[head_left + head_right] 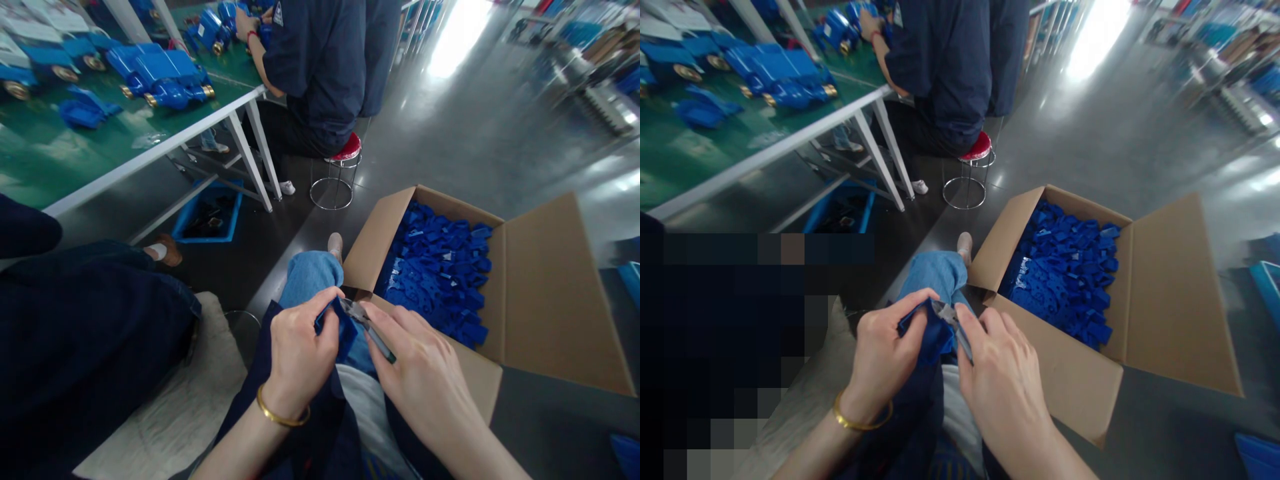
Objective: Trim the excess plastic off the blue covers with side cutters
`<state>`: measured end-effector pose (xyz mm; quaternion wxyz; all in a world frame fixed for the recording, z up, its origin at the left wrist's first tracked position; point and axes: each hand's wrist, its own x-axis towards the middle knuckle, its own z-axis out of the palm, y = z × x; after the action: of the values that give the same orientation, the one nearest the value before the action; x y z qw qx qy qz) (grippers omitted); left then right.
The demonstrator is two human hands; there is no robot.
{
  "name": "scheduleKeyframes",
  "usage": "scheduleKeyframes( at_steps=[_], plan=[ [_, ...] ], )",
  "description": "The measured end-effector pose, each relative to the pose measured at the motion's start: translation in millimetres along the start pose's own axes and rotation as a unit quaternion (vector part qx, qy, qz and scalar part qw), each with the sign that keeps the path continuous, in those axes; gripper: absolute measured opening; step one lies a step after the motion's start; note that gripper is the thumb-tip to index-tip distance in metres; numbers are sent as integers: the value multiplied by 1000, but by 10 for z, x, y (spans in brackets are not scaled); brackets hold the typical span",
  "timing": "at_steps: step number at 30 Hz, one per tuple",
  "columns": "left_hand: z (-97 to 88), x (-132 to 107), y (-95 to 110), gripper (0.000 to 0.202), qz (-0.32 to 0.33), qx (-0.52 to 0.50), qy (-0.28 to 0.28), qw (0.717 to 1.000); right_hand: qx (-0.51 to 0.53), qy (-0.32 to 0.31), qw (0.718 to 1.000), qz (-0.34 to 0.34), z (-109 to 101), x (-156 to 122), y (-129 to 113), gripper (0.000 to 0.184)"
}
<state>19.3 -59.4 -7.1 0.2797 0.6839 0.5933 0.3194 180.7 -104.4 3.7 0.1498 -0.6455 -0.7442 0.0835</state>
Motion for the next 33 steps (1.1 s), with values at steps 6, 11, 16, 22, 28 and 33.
scheduleKeyframes(
  at_steps=[6, 11, 16, 22, 28, 33],
  plan=[
    [-6, -17, 15, 32, -1, -21, -3, 1000, 14, -2, 1000, -2, -26, 7, 13, 35],
    [-8, -28, 28, 33, -20, -48, -7, 999, 96, -30, 995, 25, -1, 4, 45, 34],
    [-28, -16, 19, 33, -26, -74, -30, 996, 174, -72, 981, 54, -75, 24, 82, 34],
    [-116, 36, -22, 33, 4, -63, -107, 992, 295, -216, 928, 72, -281, 169, 192, 31],
    [-223, 92, -40, 32, -5, -73, -168, 983, 431, -284, 854, 69, -245, 240, 322, 20],
    [-226, 143, -95, 27, -67, -246, -210, 944, 600, -325, 720, 127, 26, 171, 368, 33]
  ],
)
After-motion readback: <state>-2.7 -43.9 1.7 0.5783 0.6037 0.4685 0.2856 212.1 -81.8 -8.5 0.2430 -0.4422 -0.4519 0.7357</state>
